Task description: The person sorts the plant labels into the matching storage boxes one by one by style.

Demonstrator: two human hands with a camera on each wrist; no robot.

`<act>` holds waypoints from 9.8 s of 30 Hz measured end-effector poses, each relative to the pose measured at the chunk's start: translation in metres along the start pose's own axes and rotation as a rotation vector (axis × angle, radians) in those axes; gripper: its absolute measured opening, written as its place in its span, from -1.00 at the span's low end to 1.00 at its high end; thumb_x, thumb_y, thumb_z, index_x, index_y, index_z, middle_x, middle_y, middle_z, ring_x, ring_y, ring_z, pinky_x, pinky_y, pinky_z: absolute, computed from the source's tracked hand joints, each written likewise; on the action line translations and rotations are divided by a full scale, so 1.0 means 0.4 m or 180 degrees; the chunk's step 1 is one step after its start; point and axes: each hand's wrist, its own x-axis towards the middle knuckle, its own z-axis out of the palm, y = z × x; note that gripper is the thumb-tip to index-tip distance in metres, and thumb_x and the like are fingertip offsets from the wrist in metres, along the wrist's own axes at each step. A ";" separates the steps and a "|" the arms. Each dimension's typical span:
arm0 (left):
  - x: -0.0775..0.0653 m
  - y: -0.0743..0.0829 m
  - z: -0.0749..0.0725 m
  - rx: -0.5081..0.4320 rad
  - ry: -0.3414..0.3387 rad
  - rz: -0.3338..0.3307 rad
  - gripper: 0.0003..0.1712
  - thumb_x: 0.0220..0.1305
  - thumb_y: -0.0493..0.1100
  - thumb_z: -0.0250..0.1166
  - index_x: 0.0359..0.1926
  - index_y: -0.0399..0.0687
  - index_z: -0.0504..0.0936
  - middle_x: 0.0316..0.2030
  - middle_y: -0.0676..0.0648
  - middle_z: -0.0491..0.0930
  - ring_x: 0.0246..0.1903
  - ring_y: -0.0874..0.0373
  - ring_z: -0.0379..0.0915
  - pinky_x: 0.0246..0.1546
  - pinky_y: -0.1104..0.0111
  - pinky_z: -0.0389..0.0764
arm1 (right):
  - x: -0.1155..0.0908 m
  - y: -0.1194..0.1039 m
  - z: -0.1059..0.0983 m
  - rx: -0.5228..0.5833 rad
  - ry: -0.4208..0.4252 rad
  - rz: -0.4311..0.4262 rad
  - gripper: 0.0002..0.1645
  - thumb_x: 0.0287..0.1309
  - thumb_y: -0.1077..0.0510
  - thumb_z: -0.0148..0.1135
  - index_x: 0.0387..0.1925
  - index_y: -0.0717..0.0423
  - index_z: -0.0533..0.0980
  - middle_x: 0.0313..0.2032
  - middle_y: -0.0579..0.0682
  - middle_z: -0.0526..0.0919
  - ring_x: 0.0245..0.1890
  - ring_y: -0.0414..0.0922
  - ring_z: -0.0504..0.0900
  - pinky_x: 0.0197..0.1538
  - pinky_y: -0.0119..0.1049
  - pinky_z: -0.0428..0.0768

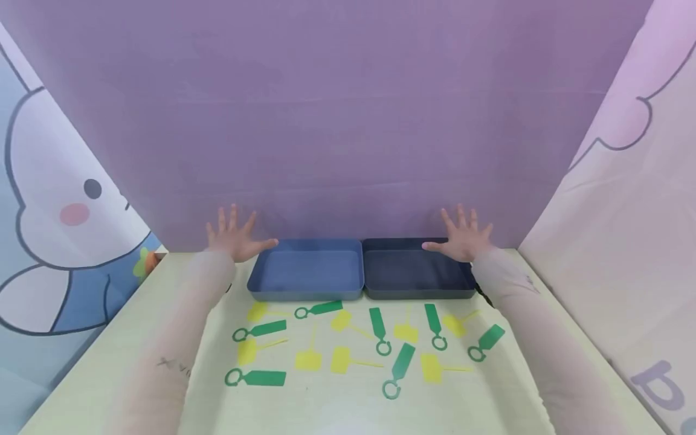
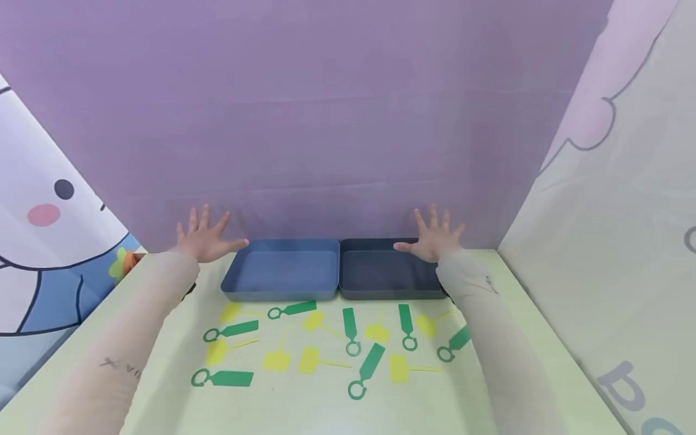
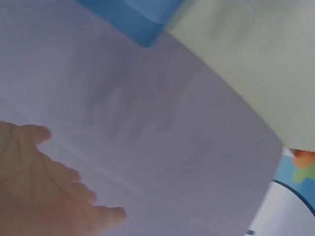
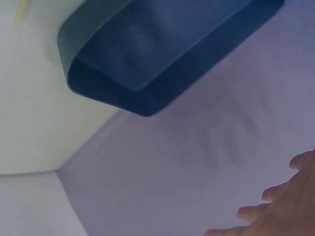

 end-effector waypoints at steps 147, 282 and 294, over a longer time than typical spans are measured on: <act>-0.174 0.014 0.337 -0.0226 -0.0123 0.1100 -0.81 -0.12 -0.40 0.37 -0.38 -0.17 0.70 -0.51 0.00 0.50 -0.48 0.17 0.39 -0.35 0.25 0.53 | -0.046 0.231 0.199 0.1199 -0.0095 0.0591 -0.65 0.06 0.22 0.21 -0.20 0.47 0.53 -0.25 0.32 0.64 -0.58 -0.15 0.66 -0.02 0.08 0.47; 0.116 0.694 0.296 -0.0131 -0.0650 0.1960 -0.71 0.05 -0.16 0.37 -0.13 -0.02 0.68 -0.18 0.04 0.64 -0.21 0.20 0.53 -0.23 0.43 0.57 | -0.056 0.235 0.204 0.1407 -0.0025 0.0781 -0.72 0.04 0.24 0.24 -0.25 0.42 0.56 -0.32 0.25 0.66 -0.61 -0.24 0.61 -0.28 -0.22 0.63; 0.123 0.699 0.336 0.0003 -0.0510 0.1901 -0.80 0.06 -0.17 0.37 -0.23 -0.01 0.71 -0.30 0.05 0.66 -0.30 0.20 0.54 -0.25 0.42 0.58 | -0.057 0.223 0.198 0.1373 -0.0030 0.0803 -0.72 0.06 0.25 0.23 -0.23 0.41 0.55 -0.28 0.27 0.66 -0.59 -0.22 0.63 -0.12 -0.11 0.59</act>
